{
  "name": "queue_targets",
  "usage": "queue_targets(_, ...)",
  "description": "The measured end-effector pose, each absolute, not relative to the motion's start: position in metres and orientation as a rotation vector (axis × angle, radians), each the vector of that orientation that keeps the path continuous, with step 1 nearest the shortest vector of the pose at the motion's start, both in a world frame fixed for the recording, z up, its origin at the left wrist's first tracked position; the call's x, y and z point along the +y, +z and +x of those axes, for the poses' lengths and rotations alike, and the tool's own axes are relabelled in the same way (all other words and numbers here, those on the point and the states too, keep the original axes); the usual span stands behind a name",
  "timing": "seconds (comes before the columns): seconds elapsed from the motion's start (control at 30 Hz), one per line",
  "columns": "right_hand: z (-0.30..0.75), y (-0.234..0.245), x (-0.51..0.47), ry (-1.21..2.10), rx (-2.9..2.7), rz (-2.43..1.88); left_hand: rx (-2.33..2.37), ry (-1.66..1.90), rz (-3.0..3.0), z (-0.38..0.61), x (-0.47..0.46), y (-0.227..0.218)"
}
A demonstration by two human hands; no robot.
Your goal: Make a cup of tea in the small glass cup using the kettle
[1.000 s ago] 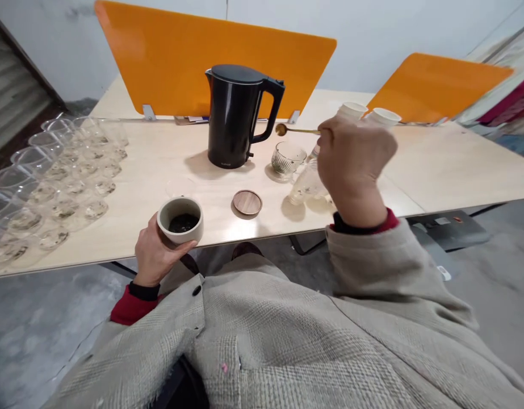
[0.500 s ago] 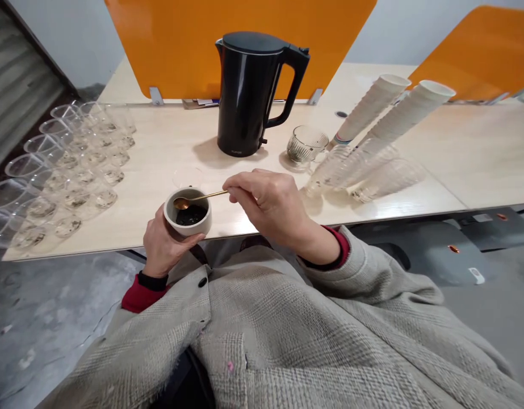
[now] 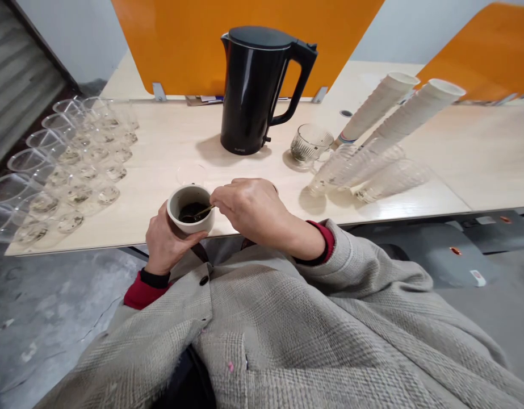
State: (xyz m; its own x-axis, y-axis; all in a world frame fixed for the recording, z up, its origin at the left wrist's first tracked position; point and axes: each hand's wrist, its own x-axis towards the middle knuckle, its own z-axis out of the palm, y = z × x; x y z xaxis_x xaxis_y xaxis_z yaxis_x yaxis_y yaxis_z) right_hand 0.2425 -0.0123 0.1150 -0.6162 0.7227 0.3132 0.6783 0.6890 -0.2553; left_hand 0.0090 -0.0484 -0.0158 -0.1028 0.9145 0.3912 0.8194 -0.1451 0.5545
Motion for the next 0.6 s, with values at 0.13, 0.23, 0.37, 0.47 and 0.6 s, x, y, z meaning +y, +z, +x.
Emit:
queue_targets(0.13, 0.247, 0.125, -0.010, 0.400, -2.424, -1.081, 1.954, 1.094, 2.024, 0.009, -0.048, -0.017)
queue_targets(0.23, 0.253, 0.130, -0.006, 0.521, -2.308, -1.120, 1.956, 1.106, 2.032, 0.009, -0.048, -0.018)
queue_targets(0.37, 0.264, 0.130, 0.001, 0.580, -2.161, -1.192, 1.937, 1.136, 2.040, 0.008, -0.047, -0.019)
queue_targets(0.47, 0.271, 0.128, 0.005, 0.590, -2.069, -1.210, 1.913, 1.161, 2.046, 0.008, -0.047, -0.019)
queue_targets(0.6, 0.275, 0.125, 0.007, 0.559, -2.013, -1.201, 1.907, 1.164, 2.048, 0.008, -0.047, -0.019)
